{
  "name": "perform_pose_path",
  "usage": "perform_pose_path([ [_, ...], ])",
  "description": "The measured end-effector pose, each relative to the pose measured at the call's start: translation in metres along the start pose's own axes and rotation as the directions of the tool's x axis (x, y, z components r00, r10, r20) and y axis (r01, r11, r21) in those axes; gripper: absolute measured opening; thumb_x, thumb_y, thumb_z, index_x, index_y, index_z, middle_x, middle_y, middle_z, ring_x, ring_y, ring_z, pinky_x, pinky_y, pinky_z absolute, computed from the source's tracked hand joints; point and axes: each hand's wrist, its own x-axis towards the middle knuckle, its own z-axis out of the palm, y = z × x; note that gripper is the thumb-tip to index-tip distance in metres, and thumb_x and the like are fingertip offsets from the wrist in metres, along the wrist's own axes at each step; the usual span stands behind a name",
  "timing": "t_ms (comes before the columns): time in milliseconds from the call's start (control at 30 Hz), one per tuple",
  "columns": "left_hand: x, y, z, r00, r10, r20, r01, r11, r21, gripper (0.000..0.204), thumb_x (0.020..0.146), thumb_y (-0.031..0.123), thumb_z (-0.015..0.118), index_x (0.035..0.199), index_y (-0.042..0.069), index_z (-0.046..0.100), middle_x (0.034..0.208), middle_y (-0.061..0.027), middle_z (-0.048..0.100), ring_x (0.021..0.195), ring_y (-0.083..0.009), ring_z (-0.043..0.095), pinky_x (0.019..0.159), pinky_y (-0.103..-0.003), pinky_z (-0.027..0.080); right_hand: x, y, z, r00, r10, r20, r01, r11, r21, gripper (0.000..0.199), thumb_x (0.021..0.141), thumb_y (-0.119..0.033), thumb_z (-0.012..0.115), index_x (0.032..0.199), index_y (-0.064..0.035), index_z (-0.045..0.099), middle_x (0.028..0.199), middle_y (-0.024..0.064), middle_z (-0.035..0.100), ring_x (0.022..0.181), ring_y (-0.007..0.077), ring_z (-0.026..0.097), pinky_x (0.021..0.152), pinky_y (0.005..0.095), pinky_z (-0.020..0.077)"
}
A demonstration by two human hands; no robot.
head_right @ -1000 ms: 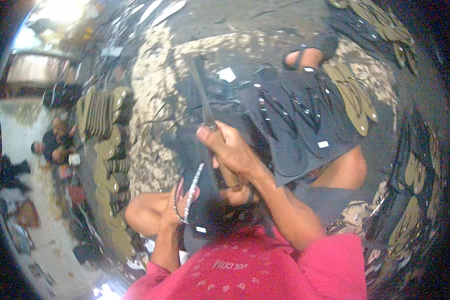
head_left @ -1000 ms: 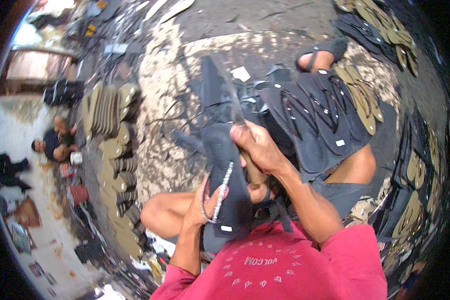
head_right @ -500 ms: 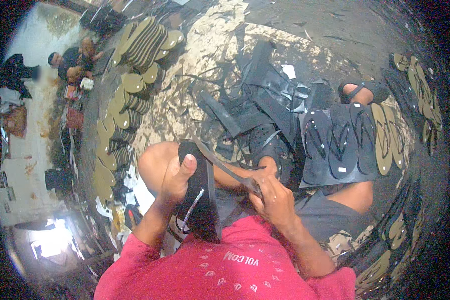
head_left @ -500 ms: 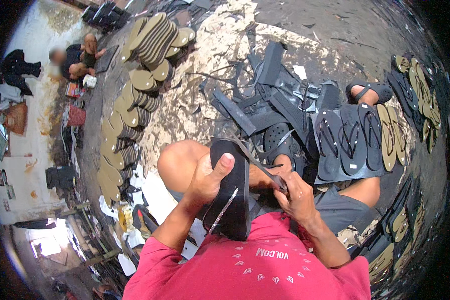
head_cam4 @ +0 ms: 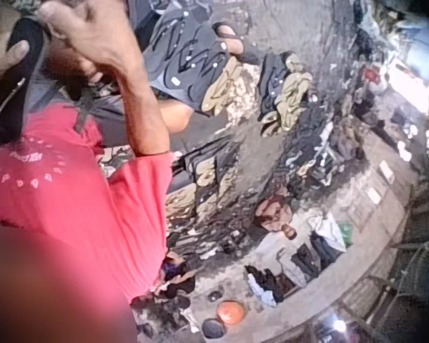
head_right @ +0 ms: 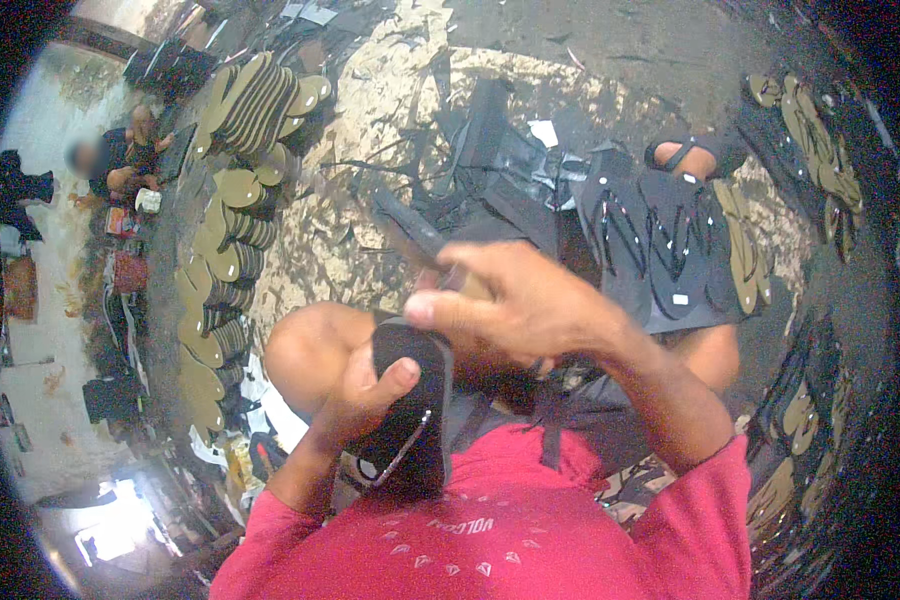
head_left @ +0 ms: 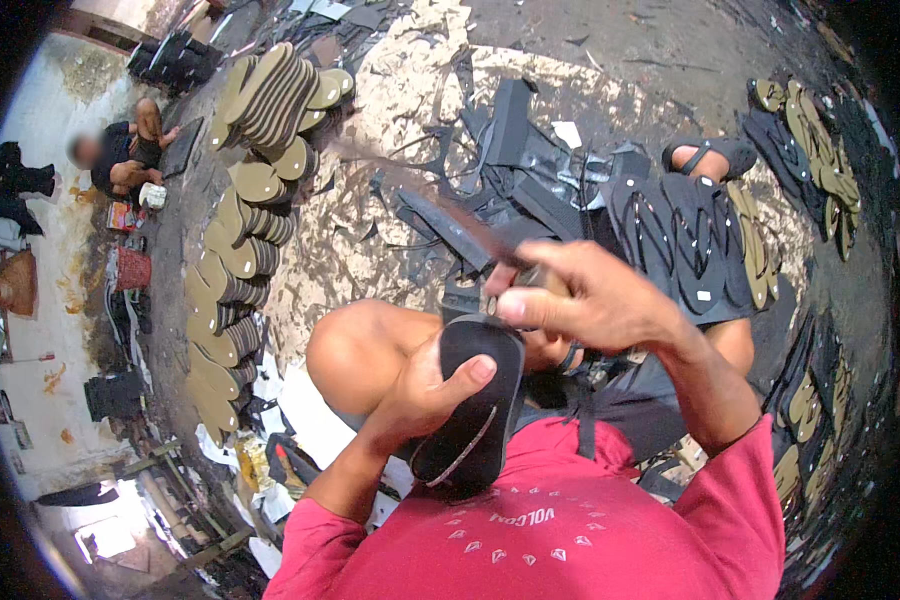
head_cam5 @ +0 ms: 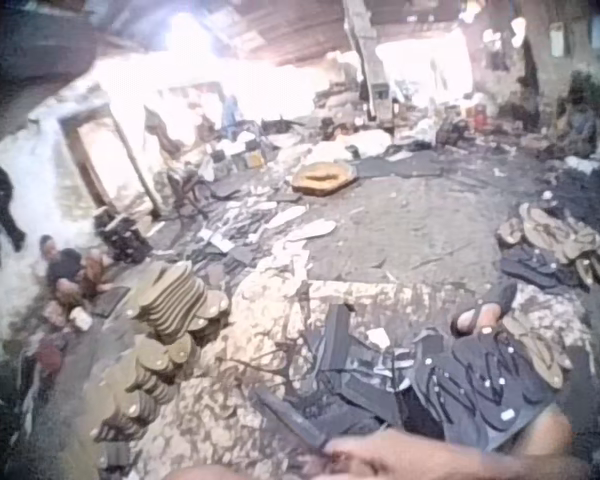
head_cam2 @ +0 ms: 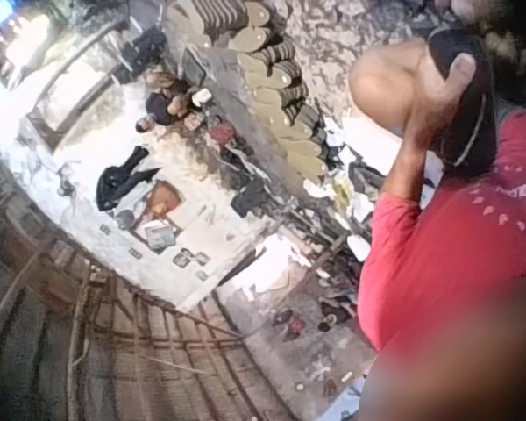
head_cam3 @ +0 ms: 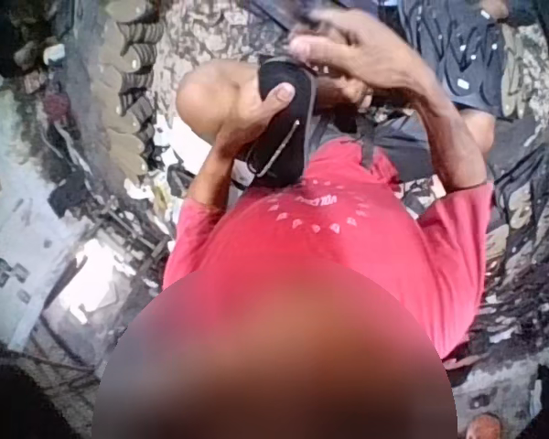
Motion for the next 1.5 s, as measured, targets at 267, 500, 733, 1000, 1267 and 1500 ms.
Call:
perform_pose_path([
  [267, 0.049, -0.013, 0.018, 0.961, 0.268, -0.062, -0.247, 0.738, -0.628, 0.06, 0.105, 0.036, 0.056, 0.154, 0.006, 0.039, 0.141, -0.0217, 0.058, 0.125, -0.0315, 0.063, 0.109, -0.047, 0.052, -0.038, 0.028, 0.001, 0.852, 0.11, -0.512, 0.176, 0.861, 0.478, 0.021, 0.1, -0.024, 0.072, 0.109, -0.0064, 0.064, 0.091, -0.0023, 0.065, 0.084, 0.0068, 0.06, 0.076, 0.0258, 0.0509],
  [500, 0.066, -0.04, 0.074, 0.794, 0.602, -0.083, -0.597, 0.798, 0.083, 0.067, 0.098, 0.05, 0.07, 0.141, 0.001, 0.056, 0.142, -0.0135, 0.058, 0.134, -0.0273, 0.054, 0.11, -0.045, 0.046, -0.048, 0.049, 0.05, 0.63, 0.112, -0.769, 0.335, 0.854, 0.398, 0.033, 0.099, -0.016, 0.073, 0.125, -0.0043, 0.057, 0.101, 0.0007, 0.066, 0.088, 0.0078, 0.061, 0.078, 0.0268, 0.0517],
  [733, 0.081, -0.023, 0.063, 0.81, -0.048, -0.584, -0.438, 0.612, -0.658, 0.044, 0.095, 0.05, 0.073, 0.118, 0.013, 0.065, 0.107, -0.0002, 0.07, 0.097, -0.0162, 0.068, 0.085, -0.036, 0.056, -0.059, 0.099, 0.083, 0.696, -0.196, -0.691, -0.016, 0.958, -0.288, 0.032, 0.092, -0.017, 0.076, 0.115, -0.0022, 0.059, 0.098, 0.021, 0.07, 0.086, 0.0396, 0.071, 0.075, 0.0424, 0.0578],
  [1000, 0.072, -0.038, 0.065, 0.811, -0.098, -0.577, -0.414, 0.601, -0.684, 0.044, 0.096, 0.05, 0.071, 0.126, 0.019, 0.063, 0.111, 0.0031, 0.069, 0.094, -0.0125, 0.066, 0.074, -0.031, 0.051, -0.055, 0.13, 0.082, 0.757, -0.27, -0.595, -0.092, 0.857, -0.507, 0.046, 0.076, -0.005, 0.076, 0.119, -0.0102, 0.062, 0.096, 0.0142, 0.064, 0.085, 0.0377, 0.068, 0.074, 0.0462, 0.0571],
  [1267, 0.059, -0.069, 0.051, 0.792, -0.009, -0.61, -0.487, 0.594, -0.64, 0.039, 0.1, 0.042, 0.066, 0.122, 0.01, 0.062, 0.108, -0.001, 0.067, 0.092, -0.0146, 0.065, 0.079, -0.033, 0.052, -0.042, 0.076, 0.058, 0.898, -0.19, -0.398, -0.065, 0.836, -0.545, 0.039, 0.08, -0.009, 0.075, 0.115, -0.0076, 0.059, 0.092, 0.0159, 0.063, 0.084, 0.0396, 0.067, 0.071, 0.0484, 0.0541],
  [1500, 0.029, -0.086, 0.046, 0.866, 0.041, -0.499, -0.361, 0.742, -0.566, 0.051, 0.09, 0.031, 0.067, 0.126, -0.004, 0.056, 0.113, -0.0144, 0.067, 0.099, -0.024, 0.069, 0.088, -0.038, 0.058, -0.006, 0.054, 0.051, 0.968, 0.107, -0.229, -0.117, 0.993, -0.03, 0.042, 0.09, -0.034, 0.075, 0.118, -0.0042, 0.064, 0.084, 0.0152, 0.072, 0.077, 0.0341, 0.072, 0.069, 0.0457, 0.055],
])
